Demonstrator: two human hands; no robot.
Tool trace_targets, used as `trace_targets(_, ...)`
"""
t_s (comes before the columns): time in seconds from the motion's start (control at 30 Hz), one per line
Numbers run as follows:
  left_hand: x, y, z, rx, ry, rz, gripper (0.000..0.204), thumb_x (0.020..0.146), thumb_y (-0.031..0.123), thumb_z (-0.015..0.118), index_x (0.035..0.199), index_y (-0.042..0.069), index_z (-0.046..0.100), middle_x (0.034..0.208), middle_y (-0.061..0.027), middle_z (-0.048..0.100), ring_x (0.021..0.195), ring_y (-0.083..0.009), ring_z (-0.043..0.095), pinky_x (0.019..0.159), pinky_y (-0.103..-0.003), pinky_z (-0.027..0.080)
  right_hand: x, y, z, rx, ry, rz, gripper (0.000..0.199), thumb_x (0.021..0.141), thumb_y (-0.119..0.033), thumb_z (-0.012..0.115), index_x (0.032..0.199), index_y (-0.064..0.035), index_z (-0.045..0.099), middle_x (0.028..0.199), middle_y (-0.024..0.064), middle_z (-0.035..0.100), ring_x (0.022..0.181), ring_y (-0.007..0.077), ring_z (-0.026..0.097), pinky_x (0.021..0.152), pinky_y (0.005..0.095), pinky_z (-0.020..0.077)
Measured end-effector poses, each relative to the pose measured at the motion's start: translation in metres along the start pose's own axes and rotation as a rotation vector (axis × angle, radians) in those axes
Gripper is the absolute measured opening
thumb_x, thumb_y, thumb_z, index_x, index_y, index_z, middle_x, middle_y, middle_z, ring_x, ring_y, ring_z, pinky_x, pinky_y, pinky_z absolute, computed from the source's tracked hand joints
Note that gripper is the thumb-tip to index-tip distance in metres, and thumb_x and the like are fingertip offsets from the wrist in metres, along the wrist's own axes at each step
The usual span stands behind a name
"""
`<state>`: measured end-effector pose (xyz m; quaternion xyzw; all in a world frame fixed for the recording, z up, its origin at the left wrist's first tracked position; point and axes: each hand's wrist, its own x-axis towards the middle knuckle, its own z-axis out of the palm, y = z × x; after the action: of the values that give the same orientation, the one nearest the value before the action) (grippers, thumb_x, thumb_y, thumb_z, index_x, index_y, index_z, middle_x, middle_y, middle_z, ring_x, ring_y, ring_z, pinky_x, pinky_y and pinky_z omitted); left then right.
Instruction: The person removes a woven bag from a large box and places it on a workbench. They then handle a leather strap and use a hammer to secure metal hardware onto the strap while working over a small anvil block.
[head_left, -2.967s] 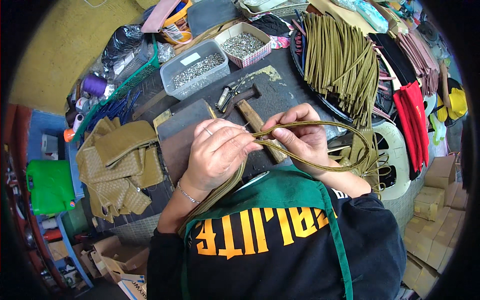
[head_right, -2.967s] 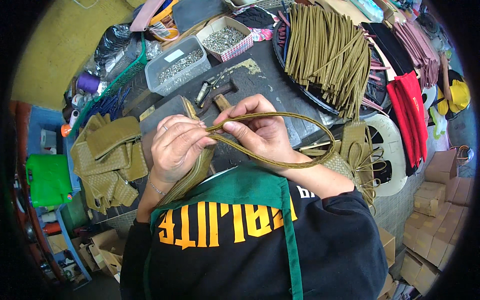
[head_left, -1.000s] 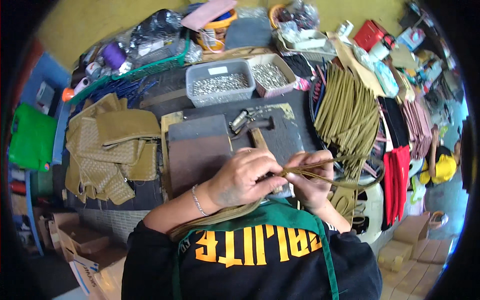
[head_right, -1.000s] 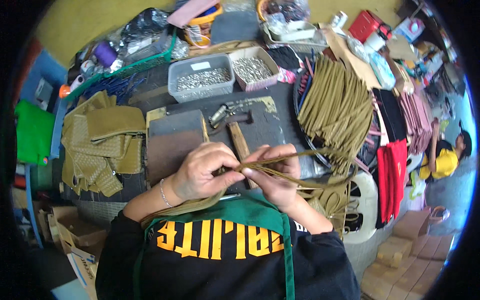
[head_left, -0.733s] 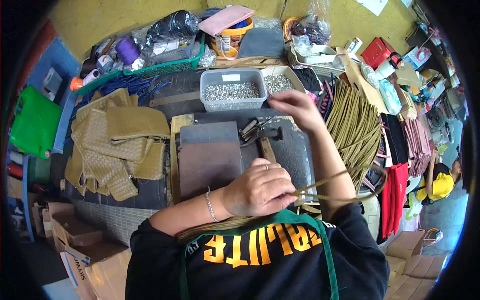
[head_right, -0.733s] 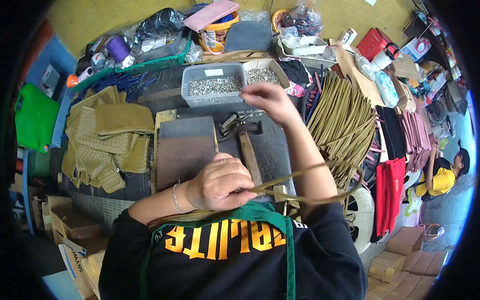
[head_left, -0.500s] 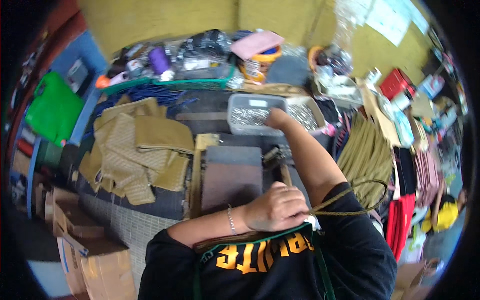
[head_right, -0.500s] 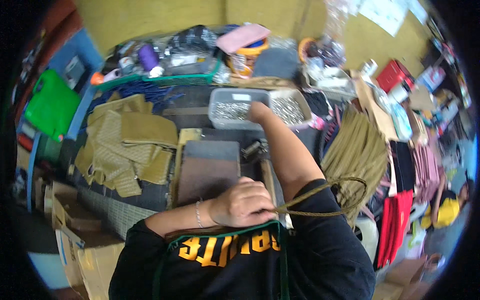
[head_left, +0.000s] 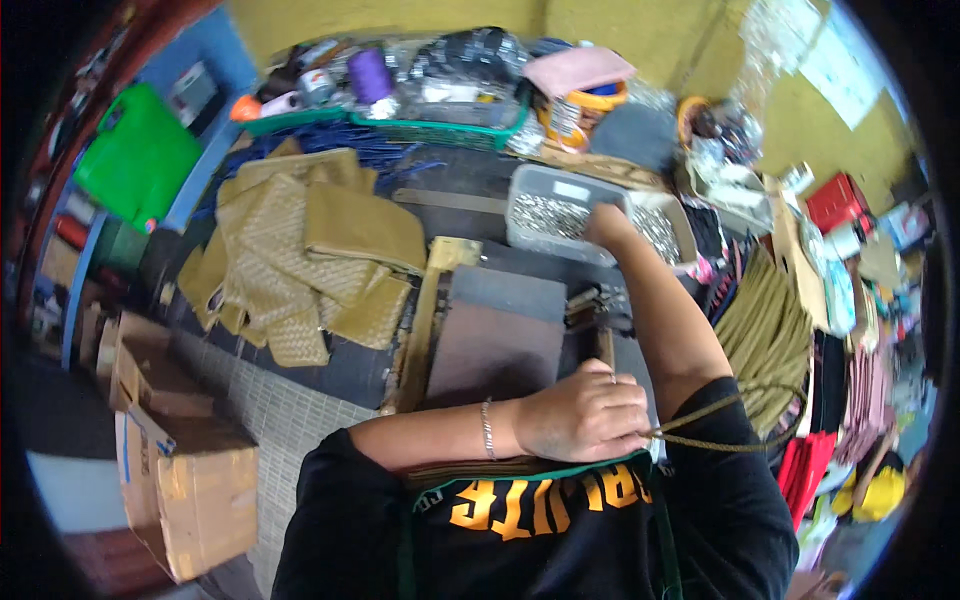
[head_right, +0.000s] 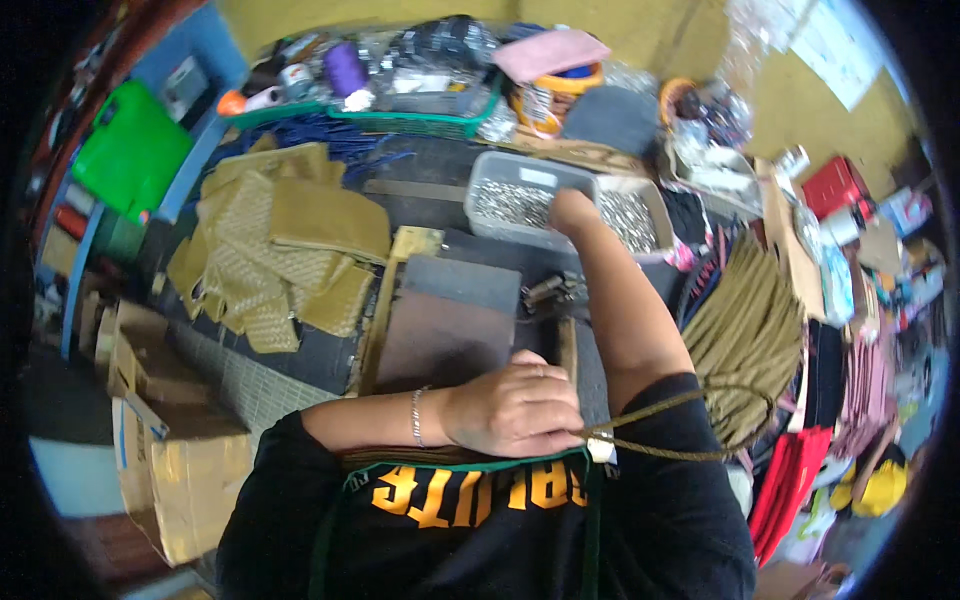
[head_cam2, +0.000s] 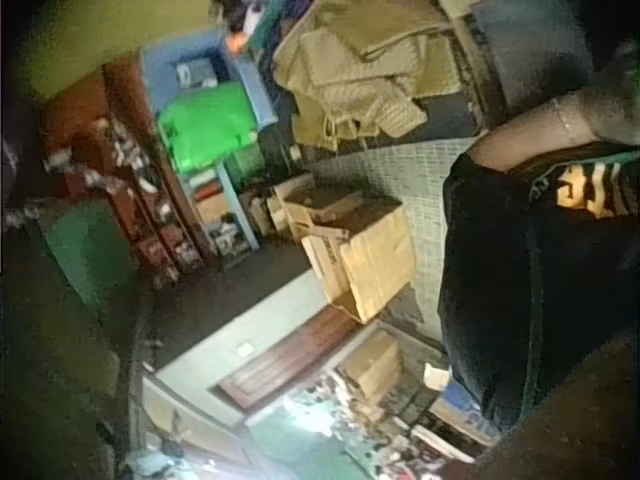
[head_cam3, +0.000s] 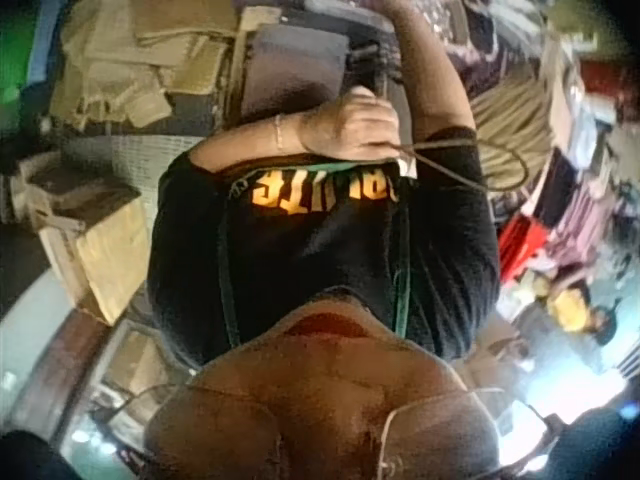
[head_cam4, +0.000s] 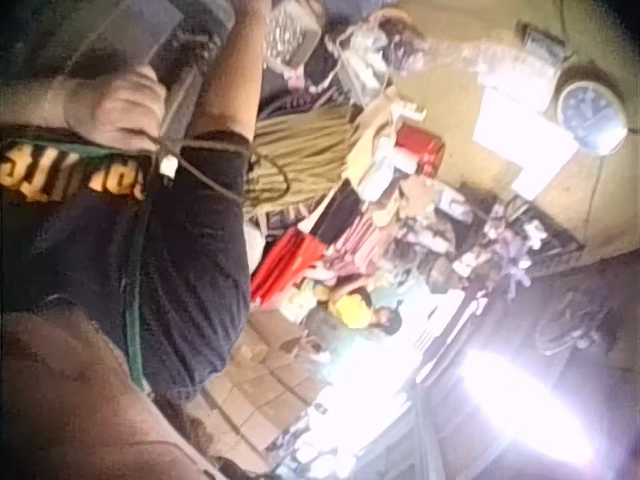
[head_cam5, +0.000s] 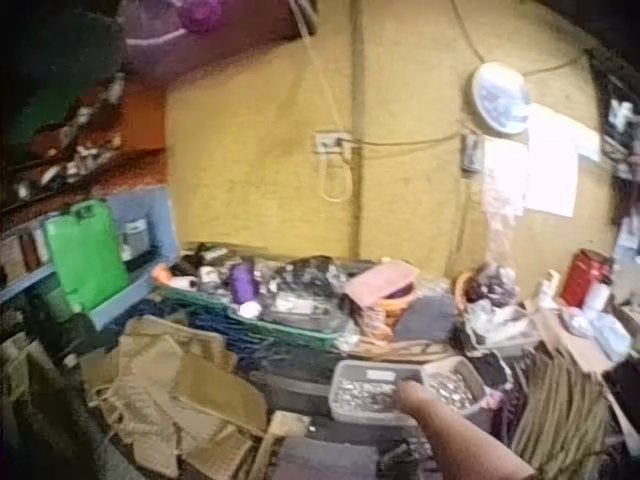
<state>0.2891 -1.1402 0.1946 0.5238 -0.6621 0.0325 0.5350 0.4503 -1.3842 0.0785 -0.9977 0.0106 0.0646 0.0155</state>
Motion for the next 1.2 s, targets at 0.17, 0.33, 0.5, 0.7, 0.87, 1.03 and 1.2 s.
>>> trace_targets(0.17, 0.003, 0.0, -0.002, 0.019, -0.071, -0.018, 0.016, 0.065, 0.01, 0.066, 0.075, 0.007, 0.054, 0.072, -0.0012, 0.053, 0.065, -0.0151, 0.051, 0.061, -0.026, 0.034, -0.013, -0.008, -0.013, 0.212, 0.155, 0.125, 0.025, 0.066, -0.025, 0.06, 0.073, -0.0005, 0.061, 0.077, 0.0203, 0.058, 0.077, 0.0334, 0.056, 0.071, 0.039, 0.0436)
trace_targets(0.33, 0.005, 0.002, 0.0, 0.003, -0.115, -0.017, 0.017, 0.064, 0.009, 0.067, 0.075, 0.006, 0.054, 0.071, -0.0013, 0.053, 0.064, -0.0153, 0.052, 0.06, -0.026, 0.034, -0.024, -0.005, -0.019, 0.328, 0.234, 0.175, 0.018, 0.065, -0.02, 0.06, 0.075, -0.0049, 0.062, 0.082, 0.0166, 0.059, 0.079, 0.0296, 0.057, 0.073, 0.0359, 0.0451)
trace_targets(0.5, 0.002, 0.009, 0.005, 0.016, -0.106, 0.005, 0.017, 0.063, 0.008, 0.067, 0.074, 0.006, 0.055, 0.07, -0.0016, 0.054, 0.063, -0.0148, 0.052, 0.06, -0.026, 0.034, -0.033, -0.005, -0.013, 0.522, 0.483, 0.14, 0.013, 0.066, -0.017, 0.056, 0.075, -0.011, 0.064, 0.072, 0.0126, 0.06, 0.07, 0.0276, 0.058, 0.067, 0.0339, 0.0461)
trace_targets(0.7, 0.003, 0.008, -0.002, 0.11, -0.136, 0.017, 0.018, 0.063, 0.009, 0.067, 0.076, 0.007, 0.056, 0.072, -0.0017, 0.055, 0.065, -0.015, 0.053, 0.062, -0.027, 0.034, -0.098, -0.043, -0.05, 1.861, 0.592, 0.195, 0.01, 0.073, -0.005, 0.06, 0.08, 0.001, 0.058, 0.071, 0.004, 0.058, 0.06, 0.0098, 0.055, 0.053, 0.0198, 0.0432)
trace_targets(0.87, 0.004, 0.015, -0.01, 0.298, -0.226, 0.058, 0.019, 0.06, 0.008, 0.065, 0.077, 0.006, 0.058, 0.076, -0.0017, 0.057, 0.069, -0.0157, 0.053, 0.066, -0.03, 0.035, -0.252, -0.082, -0.063, 1.949, 0.388, -0.028, 0.01, 0.074, -0.005, 0.059, 0.082, 0.0011, 0.058, 0.073, 0.0047, 0.058, 0.067, 0.0093, 0.054, 0.061, 0.0214, 0.0438)
trace_targets(1.03, 0.005, 0.015, -0.004, 0.405, -0.304, 0.098, 0.017, 0.062, 0.01, 0.061, 0.079, 0.007, 0.058, 0.077, 0.001, 0.056, 0.072, -0.013, 0.053, 0.071, -0.03, 0.034, -0.312, -0.105, -0.057, 1.888, 0.398, 0.051, 0.006, 0.074, -0.002, 0.059, 0.078, 0.0013, 0.059, 0.076, 0.0021, 0.055, 0.07, 0.0068, 0.053, 0.062, 0.0176, 0.0429)
trace_targets(1.2, 0.003, 0.017, 0.002, 0.393, -0.365, 0.113, 0.013, 0.067, 0.013, 0.057, 0.079, 0.009, 0.058, 0.078, 0.0029, 0.055, 0.074, -0.0109, 0.053, 0.077, -0.031, 0.034, -0.323, -0.112, -0.044, 2.042, 0.404, 0.047, 0.008, 0.074, -0.002, 0.058, 0.08, 0.0024, 0.06, 0.079, 0.0036, 0.056, 0.072, 0.0086, 0.054, 0.063, 0.0178, 0.0437)
